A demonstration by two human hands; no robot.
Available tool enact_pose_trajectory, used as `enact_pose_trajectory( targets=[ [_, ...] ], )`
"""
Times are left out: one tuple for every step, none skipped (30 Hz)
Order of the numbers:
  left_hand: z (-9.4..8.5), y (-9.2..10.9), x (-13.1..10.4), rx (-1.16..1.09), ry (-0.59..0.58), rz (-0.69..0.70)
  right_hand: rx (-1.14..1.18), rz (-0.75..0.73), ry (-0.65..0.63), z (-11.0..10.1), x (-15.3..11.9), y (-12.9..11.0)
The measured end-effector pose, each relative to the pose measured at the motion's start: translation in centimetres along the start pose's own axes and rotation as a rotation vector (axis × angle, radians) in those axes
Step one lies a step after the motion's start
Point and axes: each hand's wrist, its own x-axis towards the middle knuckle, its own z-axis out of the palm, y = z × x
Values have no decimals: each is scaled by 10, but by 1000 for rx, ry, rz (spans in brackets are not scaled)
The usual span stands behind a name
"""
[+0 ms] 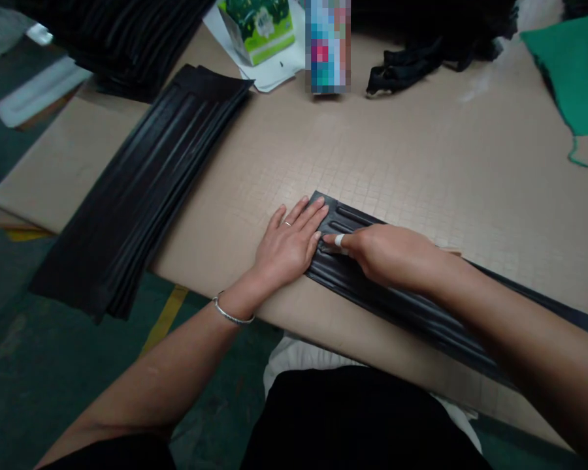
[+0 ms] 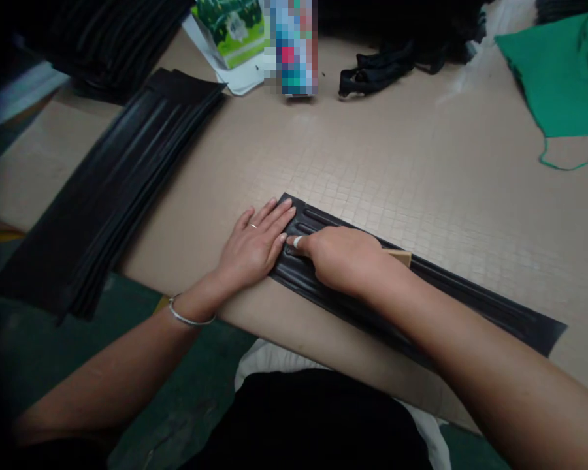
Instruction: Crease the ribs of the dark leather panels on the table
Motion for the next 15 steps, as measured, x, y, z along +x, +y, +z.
enact_pose_trajectory(
  targets=[
    [0, 0, 0, -1, 1, -1, 9, -2, -22, -3, 2, 1],
    [0, 0, 0, -1, 0, -2, 17, -2, -34, -6, 4, 2],
    [0, 0, 0, 0, -1, -5, 23, -6, -35, -8, 4, 3],
    [0, 0, 1, 3, -5, -7, 27, -10, -32, -9, 2, 4],
    [0, 0, 1, 8, -10, -8, 28, -11, -28, -10, -3, 5],
    [-1, 0, 1, 14, -17, -8, 26, -4, -34, -9, -10, 7],
    [-1, 0, 2, 21, -22, -7, 22, 12, -47, -7, -19, 10],
    [-1, 0, 2, 28, -27, -6, 16, 34, -66, -3, -32, 15],
    [-2, -1, 2, 33, -31, -5, 9, 63, -84, 3, -48, 20],
    [-2, -1, 3, 37, -35, -4, 2, 98, -97, 11, -66, 27],
    [-2, -1, 3, 40, -38, -4, -2, 136, -101, 21, -87, 34],
    [-2, -2, 3, 42, -42, -4, -3, 179, -96, 32, -109, 43],
    [-2, -2, 3, 45, -46, -3, 0, 228, -87, 46, -133, 52],
    [-2, -3, 3, 49, -50, -2, 7, 276, -75, 60, -159, 62],
    [-2, -3, 3, 54, -54, 0, 17, 319, -62, 74, -184, 71]
  ],
)
